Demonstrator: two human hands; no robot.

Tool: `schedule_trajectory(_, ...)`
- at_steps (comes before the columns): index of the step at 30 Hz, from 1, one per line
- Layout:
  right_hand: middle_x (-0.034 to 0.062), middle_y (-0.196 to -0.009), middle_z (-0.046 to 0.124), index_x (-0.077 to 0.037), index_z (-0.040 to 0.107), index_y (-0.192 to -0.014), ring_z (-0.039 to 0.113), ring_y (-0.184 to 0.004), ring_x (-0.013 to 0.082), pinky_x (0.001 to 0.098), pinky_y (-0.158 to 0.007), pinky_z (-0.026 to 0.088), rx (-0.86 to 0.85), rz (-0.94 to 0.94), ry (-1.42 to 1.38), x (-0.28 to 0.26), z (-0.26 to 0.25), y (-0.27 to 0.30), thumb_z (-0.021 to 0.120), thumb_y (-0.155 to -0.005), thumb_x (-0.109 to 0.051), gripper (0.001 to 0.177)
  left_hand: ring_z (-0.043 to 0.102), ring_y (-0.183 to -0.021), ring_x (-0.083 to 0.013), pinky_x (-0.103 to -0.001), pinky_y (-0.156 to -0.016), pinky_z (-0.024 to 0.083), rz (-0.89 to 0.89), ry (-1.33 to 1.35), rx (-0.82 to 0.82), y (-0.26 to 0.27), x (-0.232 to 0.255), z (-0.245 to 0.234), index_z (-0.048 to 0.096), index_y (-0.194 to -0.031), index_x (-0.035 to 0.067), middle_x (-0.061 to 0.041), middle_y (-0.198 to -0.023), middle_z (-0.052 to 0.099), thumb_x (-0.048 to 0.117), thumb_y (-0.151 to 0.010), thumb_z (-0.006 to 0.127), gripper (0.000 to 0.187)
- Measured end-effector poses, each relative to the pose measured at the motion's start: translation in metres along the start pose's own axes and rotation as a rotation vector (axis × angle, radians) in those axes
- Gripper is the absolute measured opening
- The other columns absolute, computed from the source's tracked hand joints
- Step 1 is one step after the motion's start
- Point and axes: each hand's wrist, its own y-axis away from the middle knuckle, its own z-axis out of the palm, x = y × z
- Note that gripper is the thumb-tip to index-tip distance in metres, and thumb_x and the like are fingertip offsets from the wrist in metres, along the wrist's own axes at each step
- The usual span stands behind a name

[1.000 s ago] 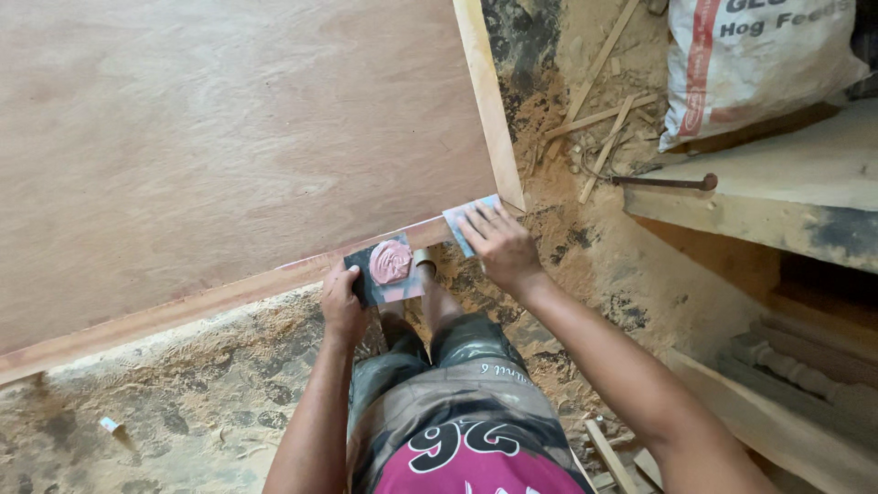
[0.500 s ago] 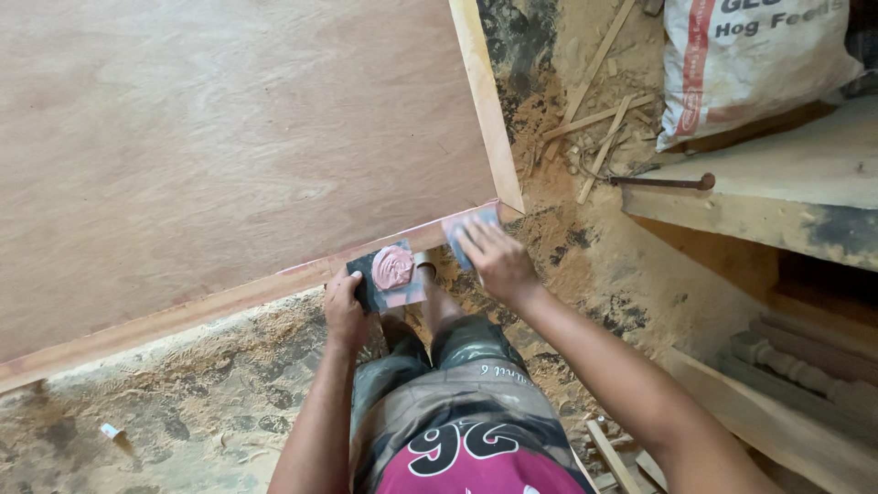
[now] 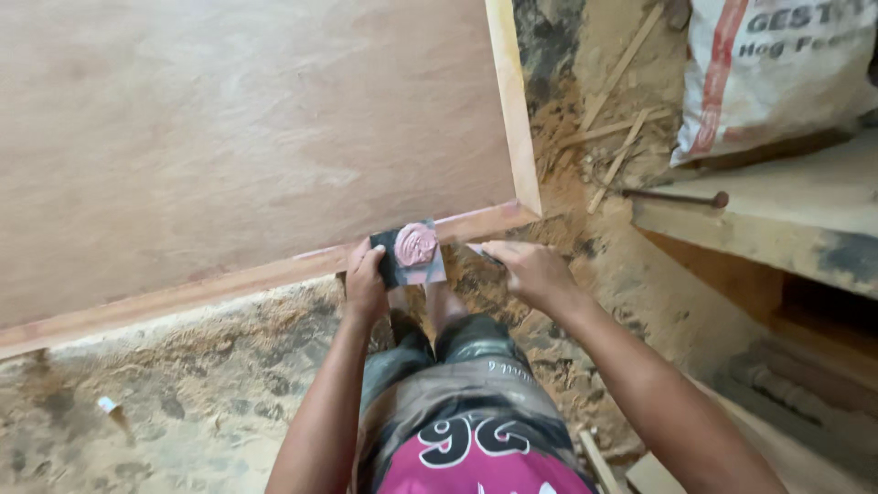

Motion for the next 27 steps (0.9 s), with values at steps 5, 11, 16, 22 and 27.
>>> schedule_trajectory(5, 0.0079, -0.123, 0.073, -0.019, 0.068, -0.13, 0.073, -0.103, 0.027, 0.0397, -0.085, 0.062, 0.003, -0.162, -0.17, -0.026, -0.038, 0.001, 0.055, -0.073, 0.006, 0.063, 0.063, -0.098, -0.0178, -0.032, -0.09, 0.051, 0.02, 0.034, -0.05, -0.012, 0.01, 0.015, 0.067, -0.116, -0.005, -0.01, -0.107, 0.071, 0.011, -0.098, 0.049, 0.031)
schedule_trajectory(11, 0.0068, -0.125, 0.074, -0.015, 0.068, -0.129, 0.075, -0.106, 0.0206, 0.0309, -0.081, 0.064, 0.071, -0.258, -0.133, -0.039, -0.02, -0.009, 0.051, -0.08, 0.01, 0.058, 0.066, -0.093, -0.0177, -0.032, -0.087, 0.054, 0.003, 0.031, -0.17, -0.008, 0.023, 0.04, 0.066, -0.115, -0.004, -0.01, -0.102, 0.072, 0.01, -0.098, 0.046, 0.03)
schedule_trajectory(16, 0.0082, -0.12, 0.076, -0.014, 0.072, -0.125, 0.076, -0.101, 0.0214, 0.0306, -0.068, 0.063, 0.061, -0.201, -0.153, -0.043, -0.015, -0.003, 0.051, -0.075, 0.012, 0.061, 0.066, -0.095, -0.0204, -0.033, -0.089, 0.052, 0.137, -0.142, -0.122, 0.0, 0.034, 0.051, 0.066, -0.112, -0.005, -0.014, -0.101, 0.073, 0.009, -0.099, 0.048, 0.027)
schedule_trajectory(22, 0.0046, -0.125, 0.073, -0.021, 0.07, -0.127, 0.076, -0.103, 0.0196, 0.0272, -0.069, 0.064, 0.098, -0.397, -0.095, -0.03, -0.007, 0.0, 0.053, -0.084, 0.009, 0.055, 0.062, -0.085, -0.0186, -0.034, -0.074, 0.053, -0.059, -0.097, -0.006, -0.004, 0.043, 0.061, 0.063, -0.11, -0.004, -0.012, -0.098, 0.067, 0.012, -0.1, 0.044, 0.027)
schedule_trajectory(27, -0.0038, -0.125, 0.073, -0.026, 0.072, -0.127, 0.078, -0.086, 0.0134, 0.0309, -0.05, 0.06, -0.096, -0.032, -0.065, -0.005, -0.032, -0.013, 0.046, -0.094, 0.014, 0.058, 0.063, -0.076, -0.0149, -0.032, -0.066, 0.056, -0.005, 0.134, 0.126, -0.035, 0.058, 0.049, 0.062, -0.105, -0.004, -0.009, -0.093, 0.066, 0.012, -0.099, 0.042, 0.026)
